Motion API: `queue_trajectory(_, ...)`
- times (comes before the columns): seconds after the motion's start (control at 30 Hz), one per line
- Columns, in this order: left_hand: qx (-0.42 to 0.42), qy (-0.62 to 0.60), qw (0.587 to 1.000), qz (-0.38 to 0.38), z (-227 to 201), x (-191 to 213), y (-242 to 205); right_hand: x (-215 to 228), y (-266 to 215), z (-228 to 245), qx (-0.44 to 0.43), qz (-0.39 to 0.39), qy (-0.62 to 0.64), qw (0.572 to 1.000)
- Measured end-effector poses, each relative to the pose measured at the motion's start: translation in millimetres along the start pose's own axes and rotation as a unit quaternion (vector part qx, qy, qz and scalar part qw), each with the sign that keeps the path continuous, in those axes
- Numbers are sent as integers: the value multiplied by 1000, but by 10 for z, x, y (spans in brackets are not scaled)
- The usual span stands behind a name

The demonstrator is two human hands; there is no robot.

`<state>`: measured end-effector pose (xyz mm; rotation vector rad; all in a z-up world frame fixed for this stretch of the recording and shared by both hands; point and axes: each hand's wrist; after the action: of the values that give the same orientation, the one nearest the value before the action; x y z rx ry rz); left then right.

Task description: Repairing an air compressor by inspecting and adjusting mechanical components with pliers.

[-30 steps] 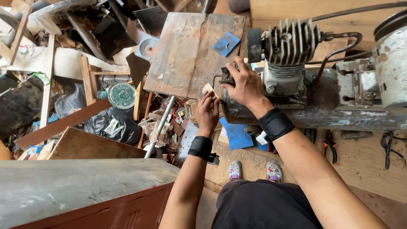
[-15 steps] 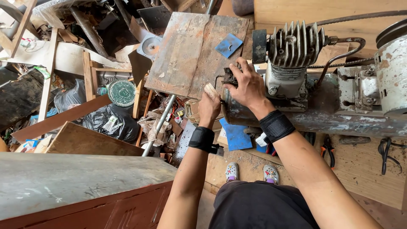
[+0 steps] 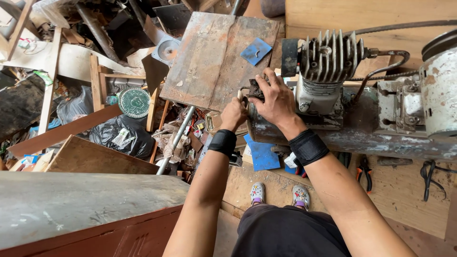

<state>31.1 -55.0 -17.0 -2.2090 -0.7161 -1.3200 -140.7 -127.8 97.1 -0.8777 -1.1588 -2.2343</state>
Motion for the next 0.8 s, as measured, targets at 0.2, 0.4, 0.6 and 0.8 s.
queue_trajectory(0.2,0,-36,999,11,13,7,261,-96,-2,-80,0,5,-9,1000)
queue_trajectory(0.4,-7,-34,999,28,49,-30,462,-125,1,-79,-6,8,-9,1000)
queue_trajectory(0.6,-49,-8,999,6,51,-70,547,-79,33,3,-35,26,-2,999)
queue_trajectory(0.8,12,-82,994,75,63,74,215,-113,-8,-13,-8,-6,-21,1000)
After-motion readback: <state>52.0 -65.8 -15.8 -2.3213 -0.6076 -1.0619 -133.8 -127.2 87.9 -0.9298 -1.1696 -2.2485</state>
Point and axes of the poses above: each hand's wrist, its own y-axis towards the middle knuckle, its own x-axis out of the back of the hand, z = x × y, and after that the axes turned 1 degree about z, right-handed
